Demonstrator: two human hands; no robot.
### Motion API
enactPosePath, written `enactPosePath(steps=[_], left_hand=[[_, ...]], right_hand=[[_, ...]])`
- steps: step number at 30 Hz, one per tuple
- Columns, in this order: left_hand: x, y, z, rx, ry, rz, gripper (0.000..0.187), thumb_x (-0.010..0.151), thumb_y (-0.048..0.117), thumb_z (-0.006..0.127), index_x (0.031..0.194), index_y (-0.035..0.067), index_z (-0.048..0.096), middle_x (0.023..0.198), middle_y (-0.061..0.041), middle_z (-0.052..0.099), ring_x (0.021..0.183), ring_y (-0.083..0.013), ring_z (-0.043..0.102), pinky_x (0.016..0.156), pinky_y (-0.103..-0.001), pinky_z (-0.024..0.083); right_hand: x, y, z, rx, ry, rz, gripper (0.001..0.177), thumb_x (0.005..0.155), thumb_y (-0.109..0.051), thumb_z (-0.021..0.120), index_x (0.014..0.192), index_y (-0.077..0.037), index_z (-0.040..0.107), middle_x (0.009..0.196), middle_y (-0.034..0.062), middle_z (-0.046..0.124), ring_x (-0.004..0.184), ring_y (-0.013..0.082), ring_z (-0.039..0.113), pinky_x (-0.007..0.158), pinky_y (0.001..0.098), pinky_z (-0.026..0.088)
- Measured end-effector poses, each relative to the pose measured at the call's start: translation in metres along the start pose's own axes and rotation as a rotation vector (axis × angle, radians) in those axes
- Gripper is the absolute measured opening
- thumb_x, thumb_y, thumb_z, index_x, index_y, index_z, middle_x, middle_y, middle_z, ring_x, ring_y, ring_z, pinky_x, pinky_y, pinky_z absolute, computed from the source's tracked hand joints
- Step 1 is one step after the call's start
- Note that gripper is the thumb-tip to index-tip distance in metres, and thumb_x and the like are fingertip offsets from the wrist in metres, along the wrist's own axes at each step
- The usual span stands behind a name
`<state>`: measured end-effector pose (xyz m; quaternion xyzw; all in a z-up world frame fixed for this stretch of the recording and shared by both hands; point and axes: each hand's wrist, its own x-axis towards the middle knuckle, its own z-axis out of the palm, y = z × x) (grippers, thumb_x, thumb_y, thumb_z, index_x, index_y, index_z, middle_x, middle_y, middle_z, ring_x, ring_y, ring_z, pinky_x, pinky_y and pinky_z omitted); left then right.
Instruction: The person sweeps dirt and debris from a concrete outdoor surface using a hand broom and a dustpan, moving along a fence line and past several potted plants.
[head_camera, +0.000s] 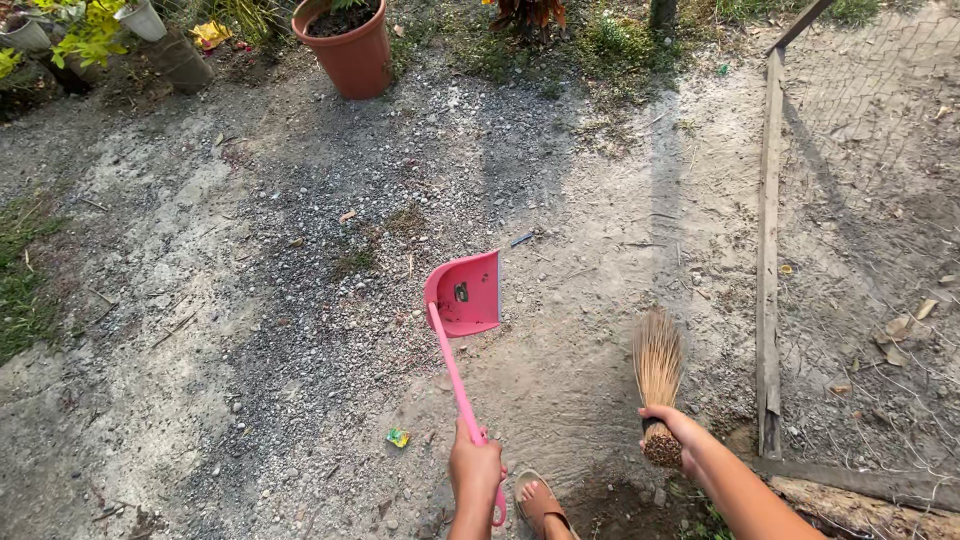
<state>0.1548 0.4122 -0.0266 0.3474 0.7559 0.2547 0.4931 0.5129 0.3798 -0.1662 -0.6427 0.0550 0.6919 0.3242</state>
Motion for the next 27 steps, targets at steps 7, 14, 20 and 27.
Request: enactPosePath(steps=[7,14,20,27], left_hand=[[0.033,0.029,-0.007,-0.007,-0.051,-0.015,0.055,0.079,0.001,0.063,0.13,0.016,0.048,0.097,-0.006,0.071,0.047,-0.0223,0.065,0.043,-0.037,0.054],[0.078,0.062,0.019,0.081,-0.093,-0.018,0.04,0.082,0.003,0.063,0.119,0.011,0.054,0.086,-0.015,0.07,0.048,-0.0223,0.065,0.044,-0.036,0.053],[0.091,0.089,0.045,0.106,-0.139,0.071,0.035,0.082,0.004,0.062,0.116,0.009,0.056,0.09,-0.014,0.071,0.048,-0.0215,0.066,0.043,-0.034,0.055],[0.091,0.115,0.065,0.077,-0.208,0.042,0.059,0.08,0.003,0.064,0.136,0.014,0.051,0.121,-0.009,0.074,0.049,-0.0207,0.065,0.044,-0.033,0.054]], right_hand=[[0.017,0.056,0.097,-0.175,-0.316,0.183,0.03,0.084,-0.026,0.075,0.1,-0.007,0.059,0.07,0.015,0.065,0.053,0.0277,0.065,0.048,0.0396,0.057],[-0.046,-0.034,0.049,-0.408,-0.216,0.177,0.048,0.084,-0.029,0.073,0.129,-0.025,0.058,0.076,0.0126,0.065,0.056,0.0219,0.064,0.051,0.0352,0.056],[-0.019,-0.105,-0.049,-0.172,0.056,-0.03,0.042,0.082,-0.026,0.074,0.116,-0.009,0.057,0.075,0.01,0.062,0.054,0.0256,0.065,0.048,0.0392,0.056],[0.049,-0.153,-0.046,0.094,0.145,-0.047,0.036,0.081,-0.025,0.073,0.104,-0.006,0.053,0.071,0.0176,0.062,0.054,0.0331,0.067,0.049,0.0452,0.058]])
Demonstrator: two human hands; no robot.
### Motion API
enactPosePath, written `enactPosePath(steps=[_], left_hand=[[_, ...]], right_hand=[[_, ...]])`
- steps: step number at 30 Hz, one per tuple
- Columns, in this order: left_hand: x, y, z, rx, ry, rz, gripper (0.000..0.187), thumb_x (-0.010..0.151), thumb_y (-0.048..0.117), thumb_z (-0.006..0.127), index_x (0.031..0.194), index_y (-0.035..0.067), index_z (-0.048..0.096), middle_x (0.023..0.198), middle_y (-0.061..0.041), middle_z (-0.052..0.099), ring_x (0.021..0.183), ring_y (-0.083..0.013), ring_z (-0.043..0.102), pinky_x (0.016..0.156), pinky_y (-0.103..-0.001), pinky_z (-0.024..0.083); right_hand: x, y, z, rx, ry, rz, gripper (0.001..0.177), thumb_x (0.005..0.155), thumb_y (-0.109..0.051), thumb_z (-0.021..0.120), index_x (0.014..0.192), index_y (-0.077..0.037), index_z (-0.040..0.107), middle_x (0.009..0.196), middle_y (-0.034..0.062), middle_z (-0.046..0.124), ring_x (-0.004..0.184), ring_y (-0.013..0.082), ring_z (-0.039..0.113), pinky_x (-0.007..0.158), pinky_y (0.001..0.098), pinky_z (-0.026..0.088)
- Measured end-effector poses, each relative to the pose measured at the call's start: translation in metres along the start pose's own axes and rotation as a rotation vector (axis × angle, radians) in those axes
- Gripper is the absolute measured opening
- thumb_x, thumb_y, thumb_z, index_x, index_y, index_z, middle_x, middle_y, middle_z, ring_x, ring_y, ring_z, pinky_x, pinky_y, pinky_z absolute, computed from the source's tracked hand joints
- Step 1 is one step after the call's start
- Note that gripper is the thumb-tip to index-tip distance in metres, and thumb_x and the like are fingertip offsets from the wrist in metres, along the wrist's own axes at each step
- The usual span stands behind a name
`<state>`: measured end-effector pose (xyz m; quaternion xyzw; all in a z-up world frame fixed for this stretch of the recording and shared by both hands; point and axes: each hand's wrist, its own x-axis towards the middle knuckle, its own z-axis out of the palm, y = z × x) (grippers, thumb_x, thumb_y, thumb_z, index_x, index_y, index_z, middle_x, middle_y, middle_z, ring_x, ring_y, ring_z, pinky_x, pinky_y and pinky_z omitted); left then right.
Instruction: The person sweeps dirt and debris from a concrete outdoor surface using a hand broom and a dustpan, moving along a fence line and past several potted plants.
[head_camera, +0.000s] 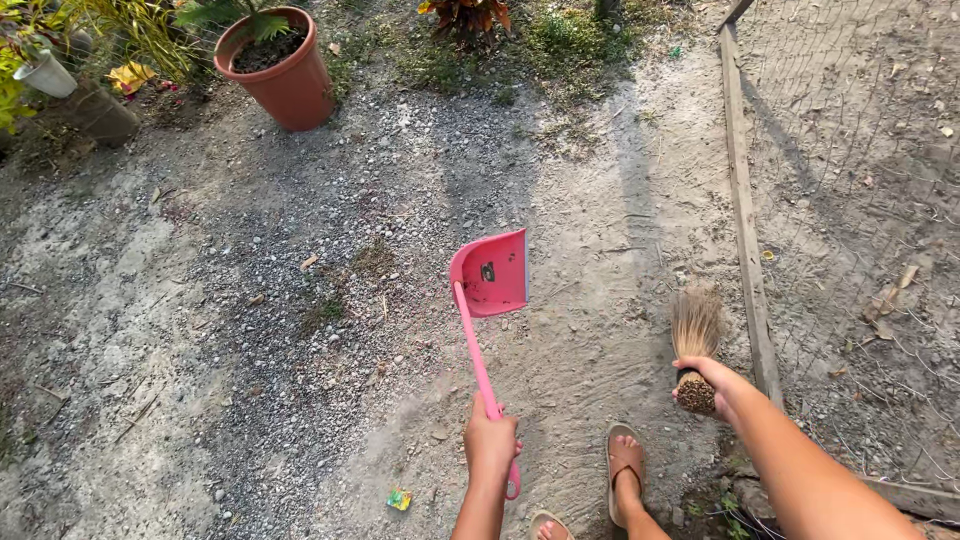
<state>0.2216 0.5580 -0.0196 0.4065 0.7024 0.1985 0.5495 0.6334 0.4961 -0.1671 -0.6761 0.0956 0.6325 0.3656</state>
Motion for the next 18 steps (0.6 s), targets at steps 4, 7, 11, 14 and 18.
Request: enactPosePath(steps=[4,7,11,14,18], left_hand=[[0.01,0.009,0.006,-0.012,0.019,-0.003,0.067,0.079,0.002,0.066,0.141,0.018,0.047,0.122,-0.006,0.071,0.048,-0.0213,0.064,0.044,-0.034,0.054],[0.018,0.025,0.012,-0.001,0.042,-0.014,0.057,0.081,0.003,0.064,0.135,0.014,0.051,0.117,-0.006,0.072,0.047,-0.0202,0.065,0.043,-0.034,0.053],[0.025,0.041,0.019,-0.019,0.056,-0.022,0.047,0.083,0.004,0.063,0.129,0.011,0.056,0.103,-0.013,0.073,0.048,-0.0189,0.064,0.043,-0.033,0.053],[0.035,0.058,0.028,-0.011,0.083,-0.031,0.042,0.082,0.004,0.065,0.123,0.01,0.056,0.097,-0.012,0.073,0.048,-0.0198,0.063,0.044,-0.034,0.053],[0.05,0.07,0.05,-0.025,0.098,-0.005,0.04,0.081,0.003,0.065,0.119,0.01,0.056,0.095,-0.01,0.072,0.047,-0.0206,0.064,0.043,-0.035,0.054]], right_hand=[[0.019,0.042,0.066,0.024,-0.097,0.126,0.037,0.078,-0.026,0.077,0.1,-0.007,0.054,0.068,0.0154,0.061,0.051,0.0307,0.064,0.047,0.0443,0.057],[-0.016,0.068,0.102,-0.011,-0.325,0.143,0.037,0.083,-0.019,0.08,0.107,-0.004,0.056,0.072,0.0106,0.061,0.051,0.0261,0.063,0.047,0.0407,0.06],[-0.092,0.039,0.072,-0.24,-0.478,0.202,0.048,0.083,-0.024,0.074,0.126,-0.02,0.054,0.075,0.0083,0.062,0.053,0.0204,0.061,0.045,0.0342,0.055],[-0.104,0.016,0.037,-0.235,-0.303,0.183,0.061,0.086,-0.016,0.074,0.131,-0.038,0.037,0.083,0.0147,0.066,0.058,0.0257,0.061,0.052,0.0401,0.056],[-0.044,-0.018,-0.02,-0.077,-0.18,0.029,0.037,0.082,-0.021,0.073,0.115,-0.016,0.057,0.072,0.008,0.058,0.051,0.0237,0.06,0.049,0.0424,0.057]])
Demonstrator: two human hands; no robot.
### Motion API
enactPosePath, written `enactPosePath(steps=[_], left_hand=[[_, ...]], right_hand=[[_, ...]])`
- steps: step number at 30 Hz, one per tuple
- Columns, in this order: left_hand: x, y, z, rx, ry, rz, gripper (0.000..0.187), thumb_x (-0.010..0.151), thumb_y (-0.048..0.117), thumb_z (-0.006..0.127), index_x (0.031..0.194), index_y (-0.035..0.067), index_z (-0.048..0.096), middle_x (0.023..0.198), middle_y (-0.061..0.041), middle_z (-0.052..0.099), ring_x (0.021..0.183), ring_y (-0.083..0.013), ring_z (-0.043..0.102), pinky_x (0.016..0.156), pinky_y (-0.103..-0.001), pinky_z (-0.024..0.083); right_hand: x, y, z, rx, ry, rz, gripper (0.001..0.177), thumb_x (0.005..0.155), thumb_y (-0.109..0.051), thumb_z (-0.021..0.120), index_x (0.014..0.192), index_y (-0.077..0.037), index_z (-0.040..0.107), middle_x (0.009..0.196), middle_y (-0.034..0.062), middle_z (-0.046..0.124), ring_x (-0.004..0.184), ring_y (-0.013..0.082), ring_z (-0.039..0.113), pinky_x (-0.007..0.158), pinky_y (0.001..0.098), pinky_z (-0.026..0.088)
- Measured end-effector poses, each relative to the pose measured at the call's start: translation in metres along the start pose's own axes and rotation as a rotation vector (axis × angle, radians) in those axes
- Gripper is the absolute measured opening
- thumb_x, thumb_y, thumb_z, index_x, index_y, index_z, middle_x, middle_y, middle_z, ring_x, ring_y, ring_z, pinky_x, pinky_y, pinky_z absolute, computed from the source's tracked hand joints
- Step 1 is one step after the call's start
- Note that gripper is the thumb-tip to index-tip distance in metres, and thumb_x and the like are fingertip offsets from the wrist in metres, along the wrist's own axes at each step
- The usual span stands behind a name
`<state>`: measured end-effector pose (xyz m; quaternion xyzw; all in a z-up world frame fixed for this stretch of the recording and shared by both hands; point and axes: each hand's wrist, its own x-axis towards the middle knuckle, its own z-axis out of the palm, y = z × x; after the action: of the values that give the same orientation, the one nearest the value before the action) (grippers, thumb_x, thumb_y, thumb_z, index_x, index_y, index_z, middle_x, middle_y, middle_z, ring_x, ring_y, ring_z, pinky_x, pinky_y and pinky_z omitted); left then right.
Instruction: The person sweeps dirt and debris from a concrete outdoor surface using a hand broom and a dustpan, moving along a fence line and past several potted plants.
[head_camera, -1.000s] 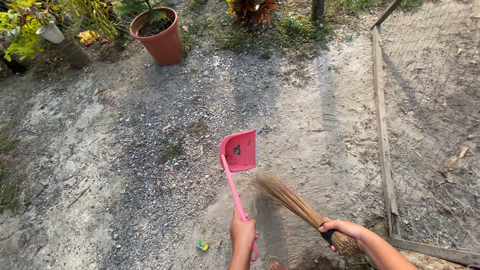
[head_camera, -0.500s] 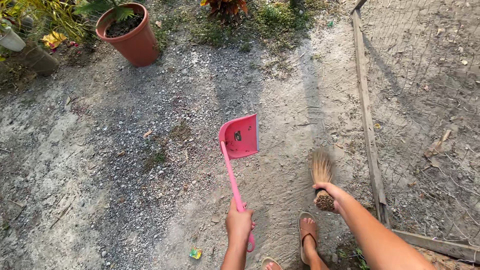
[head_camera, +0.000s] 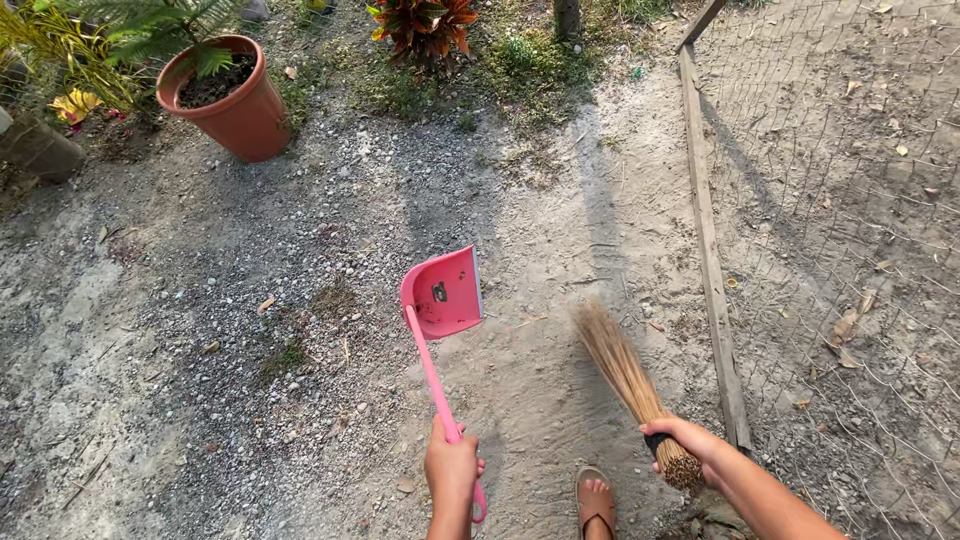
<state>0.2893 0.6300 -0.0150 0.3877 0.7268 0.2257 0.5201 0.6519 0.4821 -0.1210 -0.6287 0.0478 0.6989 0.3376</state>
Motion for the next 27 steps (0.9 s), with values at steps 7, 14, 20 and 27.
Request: enactPosePath(steps=[7,14,20,27], left_hand=[[0.016,0.011,0.035,-0.044,0.011,-0.028,0.062,0.079,0.0,0.063,0.138,0.017,0.051,0.116,-0.007,0.072,0.047,-0.021,0.064,0.043,-0.035,0.052],[0.03,0.023,0.062,-0.066,0.007,-0.039,0.064,0.082,0.002,0.063,0.142,0.017,0.049,0.118,-0.009,0.071,0.048,-0.0207,0.062,0.043,-0.035,0.051],[0.038,0.037,0.069,-0.061,-0.015,-0.024,0.054,0.081,0.001,0.063,0.134,0.01,0.055,0.119,-0.011,0.074,0.047,-0.0186,0.063,0.043,-0.033,0.052],[0.034,0.064,0.069,-0.037,-0.021,-0.04,0.053,0.08,0.0,0.062,0.131,0.009,0.053,0.125,-0.008,0.072,0.046,-0.0198,0.062,0.043,-0.034,0.051]], right_hand=[[0.082,-0.054,-0.035,0.235,0.125,0.107,0.031,0.082,-0.027,0.074,0.091,-0.004,0.055,0.065,0.014,0.059,0.05,0.0302,0.064,0.046,0.0414,0.058],[0.001,-0.051,0.001,-0.1,-0.089,0.153,0.031,0.081,-0.026,0.077,0.104,-0.014,0.06,0.073,0.0091,0.062,0.051,0.0242,0.063,0.043,0.037,0.054],[-0.03,-0.1,-0.043,-0.12,-0.021,0.076,0.034,0.084,-0.025,0.076,0.112,-0.024,0.056,0.072,0.0124,0.06,0.052,0.025,0.061,0.045,0.0375,0.052],[0.112,-0.133,-0.048,0.184,0.153,0.016,0.033,0.082,-0.031,0.071,0.095,-0.005,0.055,0.069,0.0147,0.061,0.052,0.0301,0.065,0.046,0.0437,0.057]])
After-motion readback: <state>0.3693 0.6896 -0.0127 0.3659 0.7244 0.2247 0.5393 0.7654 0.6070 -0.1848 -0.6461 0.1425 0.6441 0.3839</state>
